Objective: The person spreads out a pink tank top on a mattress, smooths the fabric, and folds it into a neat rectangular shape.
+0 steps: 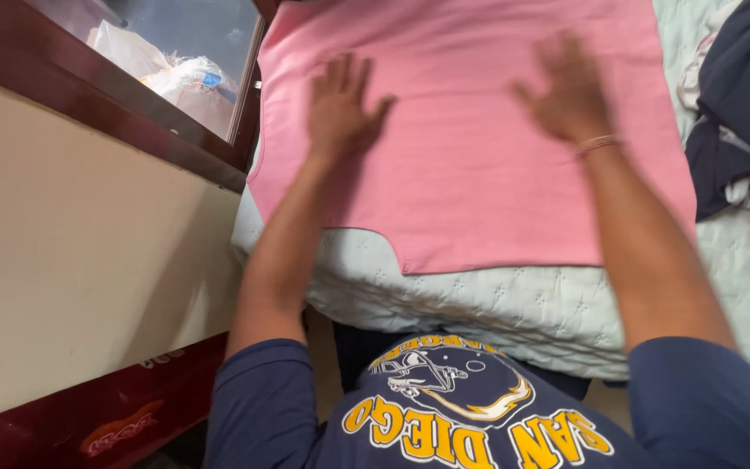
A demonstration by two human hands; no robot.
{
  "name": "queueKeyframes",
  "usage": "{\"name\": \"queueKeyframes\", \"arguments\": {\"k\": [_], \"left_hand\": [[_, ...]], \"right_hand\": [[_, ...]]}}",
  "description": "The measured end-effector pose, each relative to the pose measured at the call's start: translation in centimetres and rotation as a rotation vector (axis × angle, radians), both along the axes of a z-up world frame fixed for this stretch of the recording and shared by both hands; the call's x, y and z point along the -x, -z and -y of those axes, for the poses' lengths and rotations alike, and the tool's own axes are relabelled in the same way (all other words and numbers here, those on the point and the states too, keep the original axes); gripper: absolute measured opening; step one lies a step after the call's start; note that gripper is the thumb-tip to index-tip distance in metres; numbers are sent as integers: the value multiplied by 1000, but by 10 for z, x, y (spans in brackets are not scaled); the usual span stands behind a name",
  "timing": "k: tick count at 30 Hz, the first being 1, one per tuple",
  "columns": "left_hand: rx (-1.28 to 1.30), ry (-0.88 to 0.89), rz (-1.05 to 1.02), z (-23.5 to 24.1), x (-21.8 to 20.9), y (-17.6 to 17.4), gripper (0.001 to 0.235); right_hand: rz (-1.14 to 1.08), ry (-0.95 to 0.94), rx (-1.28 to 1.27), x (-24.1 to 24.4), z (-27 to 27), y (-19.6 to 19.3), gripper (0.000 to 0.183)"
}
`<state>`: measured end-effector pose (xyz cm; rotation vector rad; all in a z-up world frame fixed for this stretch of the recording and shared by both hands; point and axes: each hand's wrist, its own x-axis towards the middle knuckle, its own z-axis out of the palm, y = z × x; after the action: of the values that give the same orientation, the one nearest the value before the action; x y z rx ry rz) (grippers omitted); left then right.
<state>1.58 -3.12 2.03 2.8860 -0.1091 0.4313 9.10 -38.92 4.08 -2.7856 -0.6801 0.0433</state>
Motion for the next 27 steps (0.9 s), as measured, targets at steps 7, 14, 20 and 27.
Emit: {"name": "queueKeyframes", "arguments": {"k": [7, 14, 20, 27], "left_hand": [[-92, -333, 111, -20, 18, 42, 65], [-78, 13, 42, 96, 128, 15, 82], [21, -386, -447, -31, 190, -43, 91], [-9, -127, 174, 63, 182, 2, 77]], "right_hand": [[-27, 421, -75, 34, 50, -29, 71], [168, -172, -42, 179, -54, -14, 71], [-291, 470, 103, 181, 88, -64, 94], [300, 102, -99, 200, 28, -26, 72]]}}
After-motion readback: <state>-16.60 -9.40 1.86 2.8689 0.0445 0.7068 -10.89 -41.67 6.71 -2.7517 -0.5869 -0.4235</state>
